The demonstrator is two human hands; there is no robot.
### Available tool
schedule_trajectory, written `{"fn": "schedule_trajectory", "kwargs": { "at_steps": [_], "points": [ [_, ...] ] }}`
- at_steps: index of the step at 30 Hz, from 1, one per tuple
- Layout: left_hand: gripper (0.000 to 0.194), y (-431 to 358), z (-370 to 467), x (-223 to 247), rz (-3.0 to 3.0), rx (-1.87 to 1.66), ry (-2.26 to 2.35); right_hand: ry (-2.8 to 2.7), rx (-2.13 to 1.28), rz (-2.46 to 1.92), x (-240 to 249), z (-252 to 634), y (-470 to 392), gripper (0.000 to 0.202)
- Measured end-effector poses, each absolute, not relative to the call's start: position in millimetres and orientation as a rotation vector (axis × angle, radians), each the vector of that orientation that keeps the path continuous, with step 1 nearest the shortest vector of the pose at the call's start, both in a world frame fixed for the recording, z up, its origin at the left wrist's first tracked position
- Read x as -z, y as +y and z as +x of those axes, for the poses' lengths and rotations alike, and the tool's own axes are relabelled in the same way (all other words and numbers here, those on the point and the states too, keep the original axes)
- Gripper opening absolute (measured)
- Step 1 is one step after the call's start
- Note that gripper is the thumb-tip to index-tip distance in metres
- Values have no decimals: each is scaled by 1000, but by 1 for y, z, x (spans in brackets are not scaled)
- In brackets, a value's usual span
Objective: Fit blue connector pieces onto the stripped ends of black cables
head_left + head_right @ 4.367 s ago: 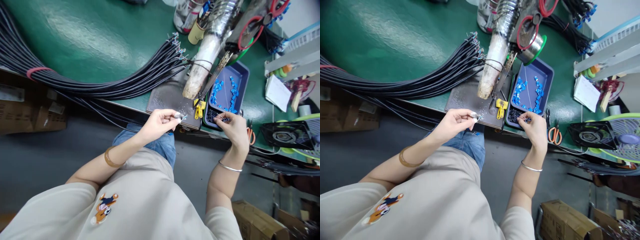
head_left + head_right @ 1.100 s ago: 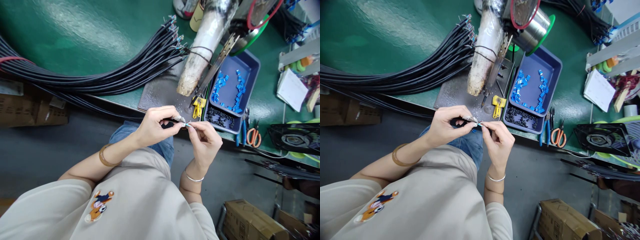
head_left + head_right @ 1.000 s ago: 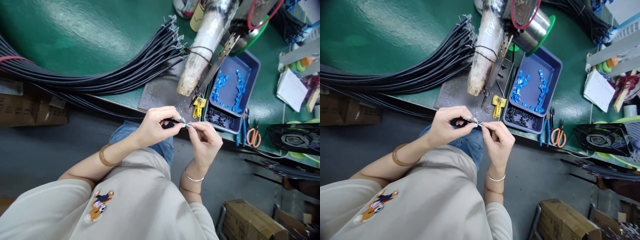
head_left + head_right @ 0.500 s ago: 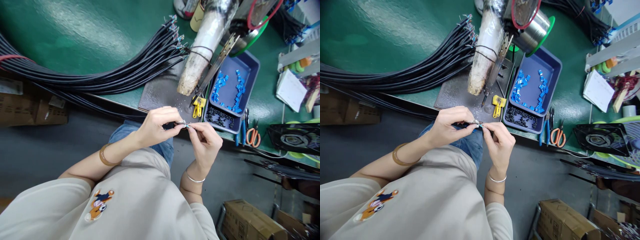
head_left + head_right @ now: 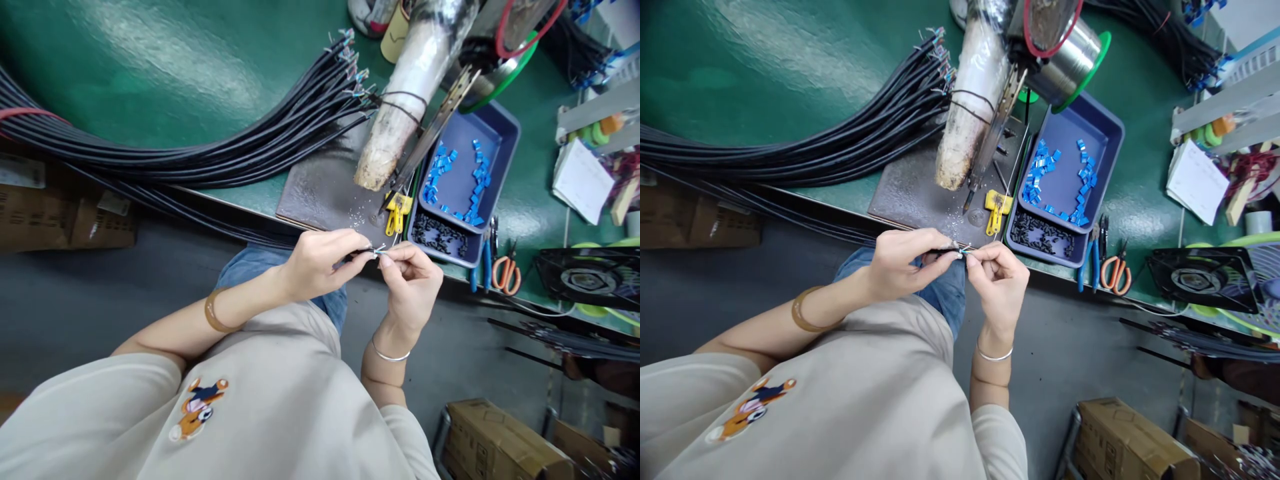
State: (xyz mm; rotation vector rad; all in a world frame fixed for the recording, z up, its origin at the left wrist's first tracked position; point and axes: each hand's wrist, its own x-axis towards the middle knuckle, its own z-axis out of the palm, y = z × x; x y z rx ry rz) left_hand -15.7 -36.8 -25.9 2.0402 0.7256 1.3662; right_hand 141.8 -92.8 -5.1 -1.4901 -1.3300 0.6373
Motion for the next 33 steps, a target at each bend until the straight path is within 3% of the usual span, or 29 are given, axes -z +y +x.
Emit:
{"fn": "schedule_trajectory", "kwargs": {
  "at_steps": [4, 9, 17, 25, 29, 33],
  "points": [
    [18, -43, -20, 12, 1409, -1004, 761, -1510, -151, -1457, 7, 127, -93, 6],
    [7, -31, -29, -4, 1113, -749, 655, -1345, -367, -1432, 3, 128, -89, 6],
    [12, -25, -26, 1, 1065, -740, 679, -1547, -86, -1462, -9, 129, -95, 33],
    [11, -23, -21, 5, 1075, -715, 684, -1884, 59, -1528, -2, 141, -104, 44],
    [12, -24, -19, 5, 1046, -696, 696, -1925, 108, -1511, 1, 144, -105, 44],
    [13, -21, -20, 4, 1040, -687, 664, -1624, 10, -1532, -1, 139, -102, 32]
  ]
}}
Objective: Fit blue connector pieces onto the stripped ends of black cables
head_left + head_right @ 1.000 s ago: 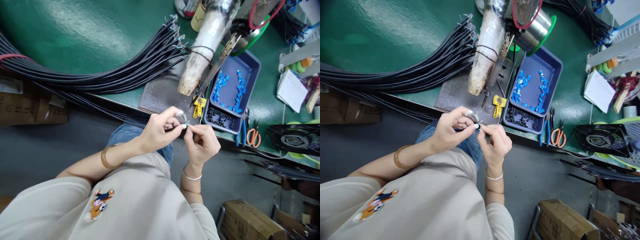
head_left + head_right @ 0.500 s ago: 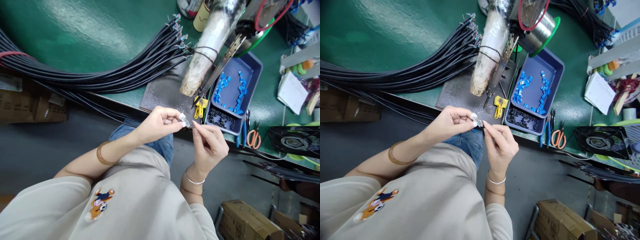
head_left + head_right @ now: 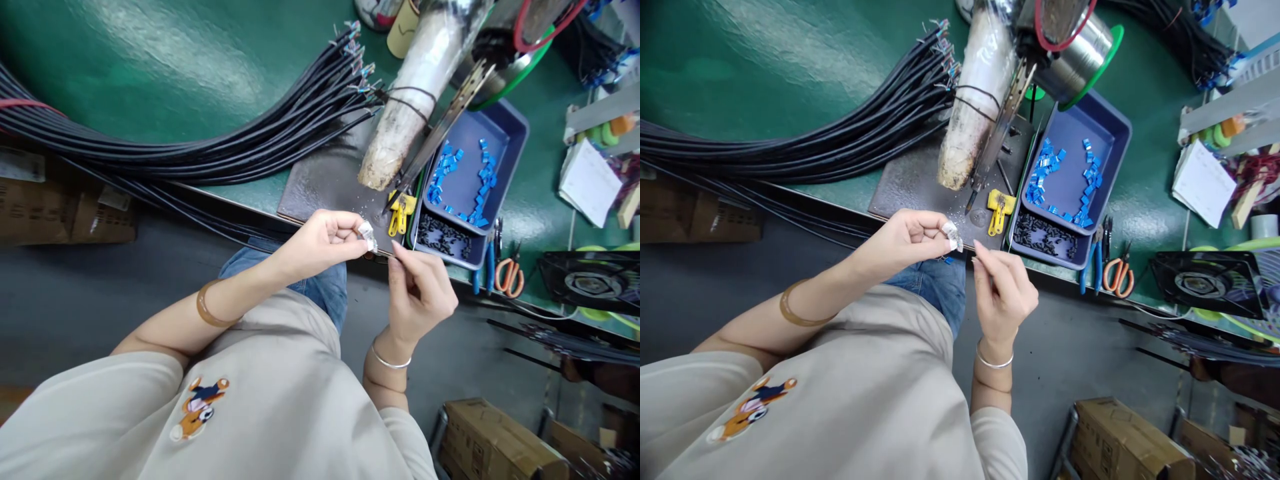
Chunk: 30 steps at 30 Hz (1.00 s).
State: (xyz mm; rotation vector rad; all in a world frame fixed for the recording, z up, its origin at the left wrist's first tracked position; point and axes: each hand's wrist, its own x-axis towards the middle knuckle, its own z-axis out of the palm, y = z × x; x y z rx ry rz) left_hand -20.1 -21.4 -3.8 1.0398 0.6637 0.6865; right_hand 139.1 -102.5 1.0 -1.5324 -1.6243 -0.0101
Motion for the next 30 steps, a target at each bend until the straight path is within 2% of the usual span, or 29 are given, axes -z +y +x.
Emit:
{"fn": "schedule_trajectory", "kwargs": {
  "at_steps": [4, 6, 14, 20, 23, 27, 30],
  "points": [
    [13, -19, -22, 4, 1016, -694, 632, -1279, -222, -1500, -2, 134, -98, 11],
    [13, -19, -22, 5, 1020, -704, 629, -1250, -273, -1463, -1, 132, -96, 7],
    [11, -28, -19, 7, 1142, -794, 668, -1388, -258, -1535, -1, 121, -96, 13],
    [10, -32, -20, 11, 1403, -836, 745, -1452, -357, -1591, -4, 124, -94, 4],
    [10, -32, -20, 10, 1459, -824, 732, -1349, -499, -1527, -2, 132, -92, 10],
    [9, -31, -19, 7, 1338, -845, 734, -1162, -365, -1440, -1, 137, -89, 3],
    [7, -28, -18, 5, 1225, -852, 727, -1115, -365, -1460, 0, 132, -89, 8]
  ]
}}
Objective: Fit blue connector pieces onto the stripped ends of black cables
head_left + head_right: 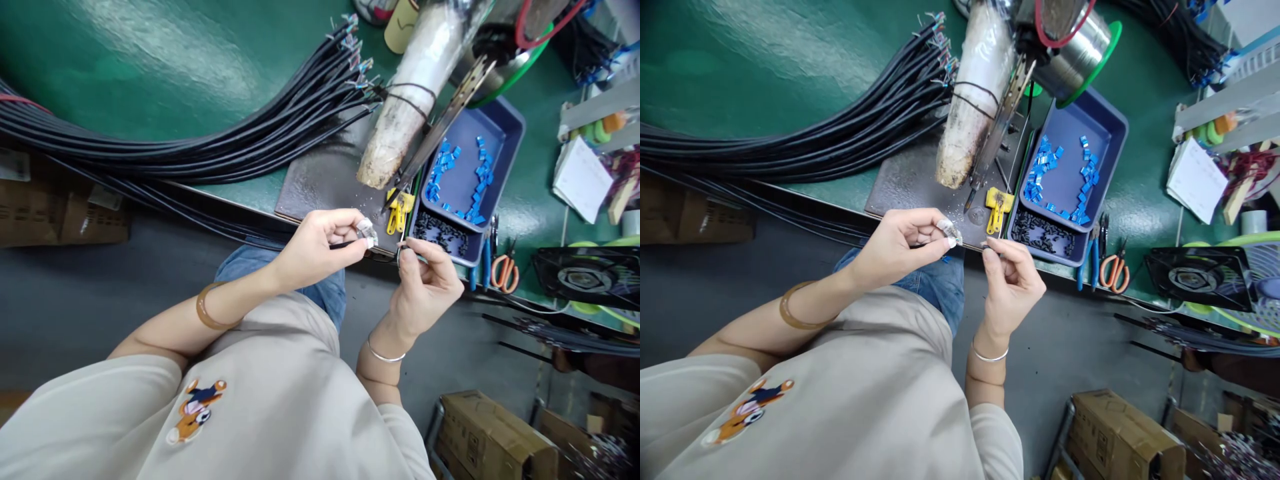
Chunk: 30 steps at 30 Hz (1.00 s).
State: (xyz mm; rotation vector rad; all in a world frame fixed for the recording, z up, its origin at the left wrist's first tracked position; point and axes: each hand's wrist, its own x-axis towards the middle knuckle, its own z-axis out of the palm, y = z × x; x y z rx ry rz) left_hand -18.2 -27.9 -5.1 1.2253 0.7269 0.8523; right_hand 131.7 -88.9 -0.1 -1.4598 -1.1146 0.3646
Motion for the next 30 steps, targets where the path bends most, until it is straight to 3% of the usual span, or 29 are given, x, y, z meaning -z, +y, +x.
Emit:
{"fn": "schedule_trajectory", "kwargs": {
  "at_steps": [5, 30],
  "points": [
    [6, -26, -18, 5, 1180, -882, 706, -1140, -376, -1492, 4, 117, -88, 3],
    [6, -27, -18, 13, 1309, -827, 727, -1245, -471, -1586, 2, 121, -85, 13]
  ]
}}
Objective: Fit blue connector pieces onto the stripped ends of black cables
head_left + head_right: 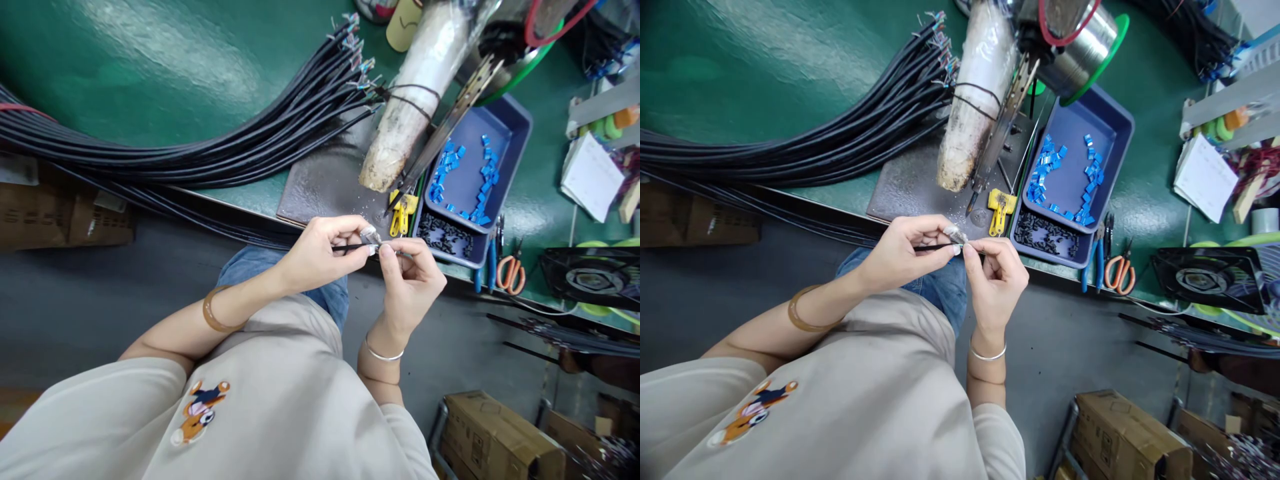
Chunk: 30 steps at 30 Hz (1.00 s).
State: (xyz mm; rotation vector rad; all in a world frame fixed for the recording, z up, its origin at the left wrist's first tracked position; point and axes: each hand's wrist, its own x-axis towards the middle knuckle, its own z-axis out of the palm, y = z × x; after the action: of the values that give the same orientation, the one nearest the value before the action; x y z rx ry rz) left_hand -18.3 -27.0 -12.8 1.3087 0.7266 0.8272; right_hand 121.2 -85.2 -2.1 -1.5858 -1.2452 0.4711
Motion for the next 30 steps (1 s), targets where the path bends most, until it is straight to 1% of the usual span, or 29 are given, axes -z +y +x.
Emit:
{"fn": "schedule_trajectory", "kwargs": {
  "at_steps": [4, 7, 10, 13, 17, 18, 19, 20, 21, 22, 23, 24, 27, 28, 29, 30],
  "points": [
    [18, -25, -20, 16, 1269, -761, 675, -1421, -537, -1661, -3, 127, -87, 19],
    [16, -24, -21, 16, 1227, -747, 645, -1436, -526, -1686, -5, 132, -88, 15],
    [10, -22, -23, 15, 1171, -732, 606, -1278, -408, -1556, -8, 135, -88, 15],
    [4, -19, -26, 16, 1173, -718, 585, -1156, -252, -1379, -14, 135, -92, 10],
    [12, -15, -33, 11, 1314, -662, 483, -1273, 18, -1321, -30, 144, -103, 7],
    [13, -16, -35, 7, 1403, -647, 432, -1318, 74, -1318, -36, 152, -107, 11],
    [14, -17, -37, 1, 1516, -637, 375, -1357, 99, -1349, -42, 162, -109, 22],
    [15, -19, -39, -5, 1649, -633, 295, -1443, 57, -1428, -48, 174, -110, 34],
    [17, -22, -39, -11, 1761, -633, 217, -1525, -24, -1599, -53, 189, -110, 38],
    [18, -26, -40, -16, 1848, -616, 159, -1592, -141, -1798, -58, 205, -107, 31],
    [20, -29, -39, -19, 1902, -596, 104, -1646, -296, -1971, -61, 221, -102, 20],
    [20, -33, -38, -20, 1916, -575, 89, -1663, -373, -2092, -63, 236, -94, 14],
    [16, -38, -33, -11, 1676, -603, 281, -1591, -27, -2407, -59, 274, -61, 26],
    [12, -38, -32, -5, 1510, -649, 400, -1522, 177, -2495, -55, 282, -49, 31],
    [8, -36, -31, 2, 1324, -707, 512, -1549, 231, -2551, -50, 287, -37, 33],
    [5, -34, -31, 8, 1155, -767, 572, -1588, 333, -2563, -45, 290, -27, 32]
  ]
}}
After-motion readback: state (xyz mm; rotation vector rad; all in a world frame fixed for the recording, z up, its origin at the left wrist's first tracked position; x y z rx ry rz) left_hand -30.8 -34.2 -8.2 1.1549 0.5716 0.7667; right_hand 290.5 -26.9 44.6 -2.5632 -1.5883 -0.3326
